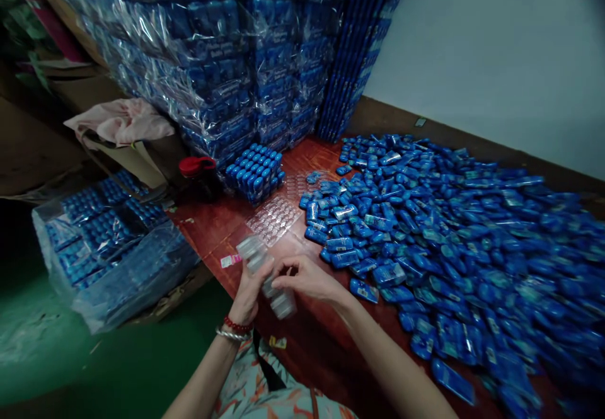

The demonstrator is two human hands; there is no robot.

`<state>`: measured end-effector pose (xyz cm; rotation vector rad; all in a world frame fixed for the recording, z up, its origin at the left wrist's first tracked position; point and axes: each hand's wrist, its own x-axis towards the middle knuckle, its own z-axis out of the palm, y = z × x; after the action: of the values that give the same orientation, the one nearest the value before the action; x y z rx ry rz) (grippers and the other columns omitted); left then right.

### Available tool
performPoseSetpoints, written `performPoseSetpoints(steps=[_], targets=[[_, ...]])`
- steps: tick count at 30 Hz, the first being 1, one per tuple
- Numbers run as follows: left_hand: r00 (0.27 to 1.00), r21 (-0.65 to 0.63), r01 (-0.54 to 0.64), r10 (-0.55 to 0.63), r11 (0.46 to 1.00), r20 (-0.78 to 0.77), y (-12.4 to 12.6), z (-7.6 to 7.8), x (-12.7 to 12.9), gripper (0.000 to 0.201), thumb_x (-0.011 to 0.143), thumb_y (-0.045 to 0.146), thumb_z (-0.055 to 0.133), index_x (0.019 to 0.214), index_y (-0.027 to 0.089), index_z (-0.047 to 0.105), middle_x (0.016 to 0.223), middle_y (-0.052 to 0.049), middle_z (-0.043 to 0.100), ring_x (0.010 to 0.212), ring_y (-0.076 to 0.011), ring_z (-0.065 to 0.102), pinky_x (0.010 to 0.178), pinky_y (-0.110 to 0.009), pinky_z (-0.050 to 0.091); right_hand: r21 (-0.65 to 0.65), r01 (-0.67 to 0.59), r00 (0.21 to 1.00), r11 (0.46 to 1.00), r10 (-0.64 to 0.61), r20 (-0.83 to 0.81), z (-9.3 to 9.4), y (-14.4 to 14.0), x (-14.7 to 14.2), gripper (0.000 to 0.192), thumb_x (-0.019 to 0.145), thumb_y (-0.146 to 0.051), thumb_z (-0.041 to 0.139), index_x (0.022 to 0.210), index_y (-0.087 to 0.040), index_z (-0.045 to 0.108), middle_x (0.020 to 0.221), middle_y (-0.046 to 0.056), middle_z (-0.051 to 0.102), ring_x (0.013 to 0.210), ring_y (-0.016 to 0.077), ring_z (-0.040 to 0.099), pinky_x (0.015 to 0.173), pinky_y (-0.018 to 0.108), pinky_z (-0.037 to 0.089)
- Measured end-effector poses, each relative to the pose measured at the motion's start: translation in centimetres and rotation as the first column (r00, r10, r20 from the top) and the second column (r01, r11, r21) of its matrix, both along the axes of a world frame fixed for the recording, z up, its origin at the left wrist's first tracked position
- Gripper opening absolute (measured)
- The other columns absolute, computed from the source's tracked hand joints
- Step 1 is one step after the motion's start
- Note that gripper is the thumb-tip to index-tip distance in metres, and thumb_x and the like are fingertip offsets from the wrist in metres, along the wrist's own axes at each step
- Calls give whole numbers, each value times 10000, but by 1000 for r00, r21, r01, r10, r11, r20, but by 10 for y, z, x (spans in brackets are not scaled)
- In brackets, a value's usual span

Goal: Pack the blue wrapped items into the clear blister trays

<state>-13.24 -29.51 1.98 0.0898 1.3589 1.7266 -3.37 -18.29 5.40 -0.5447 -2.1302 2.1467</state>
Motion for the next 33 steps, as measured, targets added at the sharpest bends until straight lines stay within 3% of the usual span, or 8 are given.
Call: performPoseSetpoints(steps=[8,12,14,18,21,24,29,33], targets=[[991,36,134,-134,990,21,1,-4,12,529,613,418,760,1042,170,575,1003,-63,645,934,-209,603,871,-346,457,1,-18,998,1000,18,62,-4,7,19,224,727,-354,647,653,-143,639,627,-13,597,612,116,499,627,251,379],[991,37,118,-120,992,65,-1,-7,8,501,599,384,773,1011,163,592,965,-46,661,917,-211,617,851,-331,477,350,-6,998,937,-18,67,18,14,28,200,836,-295,523,710,-156,592,687,-4,589,660,127,506,623,241,368],[988,41,68,-73,997,138,-3,-8,3,481,591,360,778,992,161,603,954,-44,670,903,-215,628,832,-322,489,689,53,992,723,-119,49,29,21,29,172,873,-222,454,767,-160,573,767,23,594,738,148,510,671,259,362],[967,40,-66,54,997,250,-8,-6,-6,478,596,350,778,1005,172,605,929,-24,679,837,-189,647,800,-302,505,998,11,961,62,-277,7,34,39,19,196,884,-111,381,858,-164,568,882,78,596,869,198,493,826,347,316],[957,38,-74,60,997,285,-7,-6,-8,521,614,374,769,1061,177,587,937,-19,674,839,-181,648,823,-309,499,992,-98,941,-74,-332,68,24,44,7,187,879,-109,402,896,-159,581,942,105,602,902,223,494,859,388,298],[973,35,-85,76,996,218,-3,-8,-4,586,619,381,768,1130,185,558,984,-20,662,899,-178,630,875,-306,468,990,-53,939,131,-332,94,17,30,3,132,872,-182,475,935,-157,589,997,109,605,924,227,505,823,369,330],[996,79,-72,67,994,59,1,-16,2,576,649,385,746,1153,203,534,1040,-12,634,969,-160,585,901,-288,422,534,-12,1000,846,1,20,15,-11,13,140,794,-320,621,822,-183,619,821,0,634,760,136,544,679,238,386],[1000,60,4,-5,998,19,-2,-12,2,586,636,391,759,1135,190,527,950,-7,638,890,-149,594,835,-273,442,89,63,997,994,-67,46,0,-21,14,161,740,-295,652,681,-147,628,676,-15,610,647,114,523,610,226,379]])
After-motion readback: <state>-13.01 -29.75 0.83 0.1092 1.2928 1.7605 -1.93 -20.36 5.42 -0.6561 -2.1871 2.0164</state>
